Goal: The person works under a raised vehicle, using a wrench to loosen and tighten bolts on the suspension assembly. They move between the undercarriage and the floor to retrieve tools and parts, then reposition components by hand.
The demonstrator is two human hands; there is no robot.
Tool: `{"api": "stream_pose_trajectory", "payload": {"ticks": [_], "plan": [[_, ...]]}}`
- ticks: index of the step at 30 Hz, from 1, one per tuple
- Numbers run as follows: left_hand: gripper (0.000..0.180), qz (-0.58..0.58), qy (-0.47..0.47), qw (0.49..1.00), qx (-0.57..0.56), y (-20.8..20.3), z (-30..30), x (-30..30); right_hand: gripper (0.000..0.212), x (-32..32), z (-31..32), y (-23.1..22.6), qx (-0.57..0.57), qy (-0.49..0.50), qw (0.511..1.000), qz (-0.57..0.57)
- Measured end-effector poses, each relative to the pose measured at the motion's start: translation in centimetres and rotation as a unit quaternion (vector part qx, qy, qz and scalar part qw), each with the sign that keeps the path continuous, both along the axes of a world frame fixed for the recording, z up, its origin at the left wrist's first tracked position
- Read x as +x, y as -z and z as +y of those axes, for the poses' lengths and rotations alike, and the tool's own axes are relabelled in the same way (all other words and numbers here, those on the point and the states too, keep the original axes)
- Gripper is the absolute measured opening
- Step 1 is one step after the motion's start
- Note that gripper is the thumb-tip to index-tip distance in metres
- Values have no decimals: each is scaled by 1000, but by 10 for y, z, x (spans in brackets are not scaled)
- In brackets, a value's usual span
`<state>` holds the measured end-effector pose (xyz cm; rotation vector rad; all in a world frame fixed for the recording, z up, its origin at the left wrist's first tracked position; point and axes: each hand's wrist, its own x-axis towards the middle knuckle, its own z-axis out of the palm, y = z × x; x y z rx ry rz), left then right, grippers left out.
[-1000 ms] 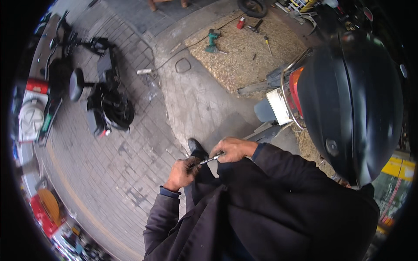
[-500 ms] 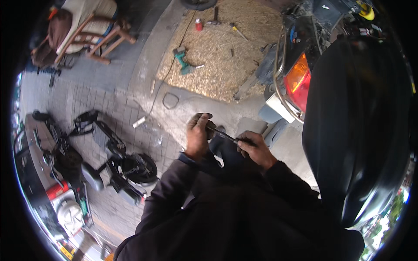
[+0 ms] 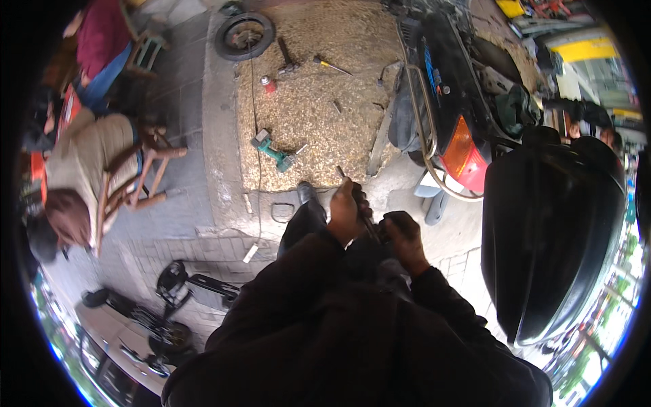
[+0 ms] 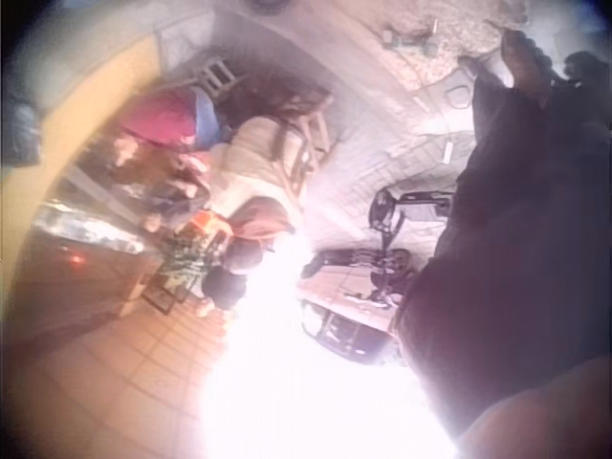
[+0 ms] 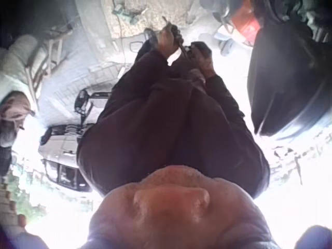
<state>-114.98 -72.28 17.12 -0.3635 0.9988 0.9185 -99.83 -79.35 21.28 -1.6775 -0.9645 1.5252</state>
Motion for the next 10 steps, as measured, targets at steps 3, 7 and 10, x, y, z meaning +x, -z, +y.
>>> {"api": "stream_pose_trajectory", "payload": {"ticks": [3,7,10], "plan": [[28,48,51,997,-15,-11,36,-42,14,6,15,6,-52,40,997,38],[26,61,93,993,-34,-25,94,-72,16,32,28,29,-143,89,984,-58],[22,64,130,989,-33,-25,147,-81,24,49,32,62,-236,118,961,-85]]}}
